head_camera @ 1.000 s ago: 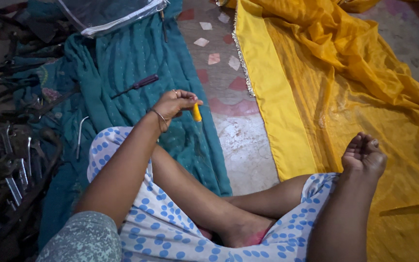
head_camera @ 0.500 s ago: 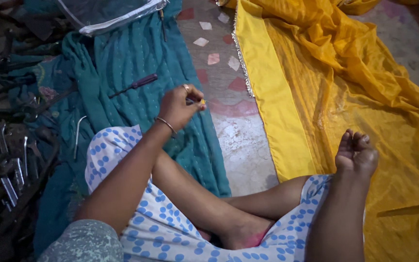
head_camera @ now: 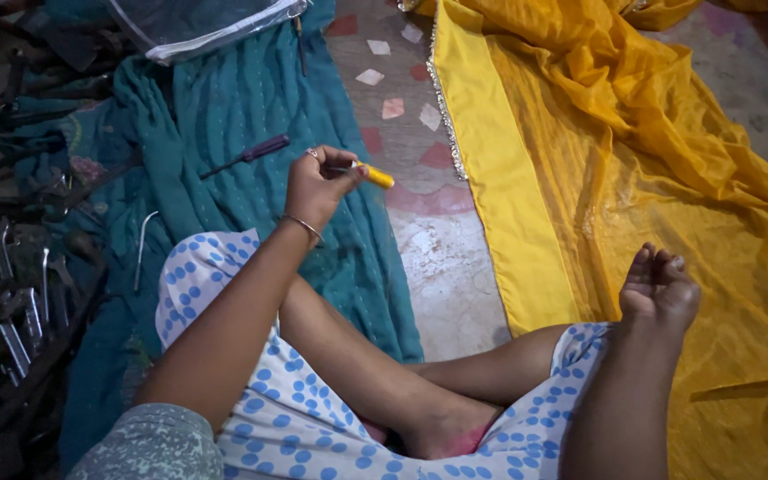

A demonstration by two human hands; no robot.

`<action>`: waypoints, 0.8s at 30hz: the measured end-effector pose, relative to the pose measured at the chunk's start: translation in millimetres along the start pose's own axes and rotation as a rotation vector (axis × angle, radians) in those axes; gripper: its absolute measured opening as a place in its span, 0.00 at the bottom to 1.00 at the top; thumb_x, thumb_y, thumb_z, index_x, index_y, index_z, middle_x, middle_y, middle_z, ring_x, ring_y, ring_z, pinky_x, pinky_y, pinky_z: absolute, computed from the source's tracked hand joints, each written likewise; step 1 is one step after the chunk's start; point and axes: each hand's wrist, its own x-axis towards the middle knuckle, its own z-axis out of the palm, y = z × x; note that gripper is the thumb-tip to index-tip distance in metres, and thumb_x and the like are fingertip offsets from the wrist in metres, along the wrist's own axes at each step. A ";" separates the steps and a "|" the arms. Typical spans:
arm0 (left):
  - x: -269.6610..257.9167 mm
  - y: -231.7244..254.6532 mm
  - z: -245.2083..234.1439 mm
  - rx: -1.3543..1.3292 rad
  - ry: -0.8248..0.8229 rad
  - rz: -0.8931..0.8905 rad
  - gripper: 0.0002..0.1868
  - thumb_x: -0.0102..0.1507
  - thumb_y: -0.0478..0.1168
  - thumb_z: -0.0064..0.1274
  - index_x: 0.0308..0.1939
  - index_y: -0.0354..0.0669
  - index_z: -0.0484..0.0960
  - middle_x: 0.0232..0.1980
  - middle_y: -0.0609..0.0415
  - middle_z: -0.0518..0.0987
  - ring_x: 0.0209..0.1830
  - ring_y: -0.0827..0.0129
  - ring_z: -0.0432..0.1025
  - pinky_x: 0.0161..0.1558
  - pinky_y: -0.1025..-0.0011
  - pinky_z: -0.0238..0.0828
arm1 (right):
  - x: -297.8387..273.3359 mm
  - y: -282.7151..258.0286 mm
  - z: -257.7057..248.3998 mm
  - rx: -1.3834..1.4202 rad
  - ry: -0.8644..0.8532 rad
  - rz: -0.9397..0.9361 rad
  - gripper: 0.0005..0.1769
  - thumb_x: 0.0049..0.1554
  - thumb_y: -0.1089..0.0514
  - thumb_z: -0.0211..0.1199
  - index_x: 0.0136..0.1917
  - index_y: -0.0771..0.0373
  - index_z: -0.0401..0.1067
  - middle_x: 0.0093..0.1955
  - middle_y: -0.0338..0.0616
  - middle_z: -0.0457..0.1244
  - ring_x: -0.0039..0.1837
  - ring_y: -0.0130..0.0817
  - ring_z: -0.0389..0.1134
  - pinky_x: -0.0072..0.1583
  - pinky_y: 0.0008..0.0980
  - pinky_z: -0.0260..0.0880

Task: The person prepares to sew by hand, handling a yellow spool of thread and attempting to thread a needle while sitting on the floor next to yellow and teal fabric.

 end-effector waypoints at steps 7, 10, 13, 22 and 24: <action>-2.6 6.6 -4.1 -0.192 -0.051 -0.199 0.10 0.60 0.34 0.65 0.43 0.34 0.82 0.39 0.51 0.84 0.35 0.73 0.78 0.40 0.76 0.78 | 2.1 -4.9 -0.5 0.049 -0.034 -0.014 0.13 0.60 0.70 0.48 0.37 0.64 0.69 0.39 0.48 0.69 0.49 0.45 0.75 0.58 0.39 0.82; -3.9 11.2 -7.5 -0.062 -0.116 -0.239 0.12 0.60 0.34 0.65 0.45 0.33 0.84 0.41 0.50 0.85 0.36 0.74 0.78 0.42 0.76 0.78 | 9.3 -9.0 -1.9 0.073 -0.045 -0.041 0.14 0.61 0.68 0.47 0.35 0.65 0.69 0.39 0.50 0.69 0.48 0.45 0.75 0.57 0.39 0.81; -3.2 13.8 -12.5 0.059 -0.216 -0.302 0.13 0.60 0.35 0.64 0.47 0.34 0.86 0.42 0.52 0.86 0.39 0.73 0.80 0.44 0.76 0.80 | 15.6 -14.8 -7.4 0.109 -0.024 -0.059 0.14 0.62 0.68 0.50 0.35 0.66 0.69 0.38 0.50 0.68 0.48 0.46 0.75 0.57 0.39 0.81; -4.8 9.7 -17.5 -0.046 -0.564 -0.575 0.14 0.62 0.33 0.61 0.51 0.34 0.85 0.45 0.51 0.86 0.44 0.68 0.81 0.50 0.70 0.82 | 28.1 -14.6 -16.0 -0.100 -0.033 -0.099 0.06 0.61 0.62 0.57 0.43 0.65 0.71 0.40 0.47 0.68 0.43 0.42 0.74 0.51 0.37 0.81; -5.4 11.3 -15.5 -0.073 -0.596 -0.584 0.14 0.62 0.34 0.60 0.51 0.35 0.85 0.46 0.51 0.85 0.44 0.68 0.81 0.50 0.68 0.82 | 16.4 -6.2 -0.6 -0.537 0.001 -0.110 0.10 0.60 0.62 0.67 0.54 0.63 0.72 0.46 0.47 0.70 0.40 0.37 0.72 0.46 0.31 0.75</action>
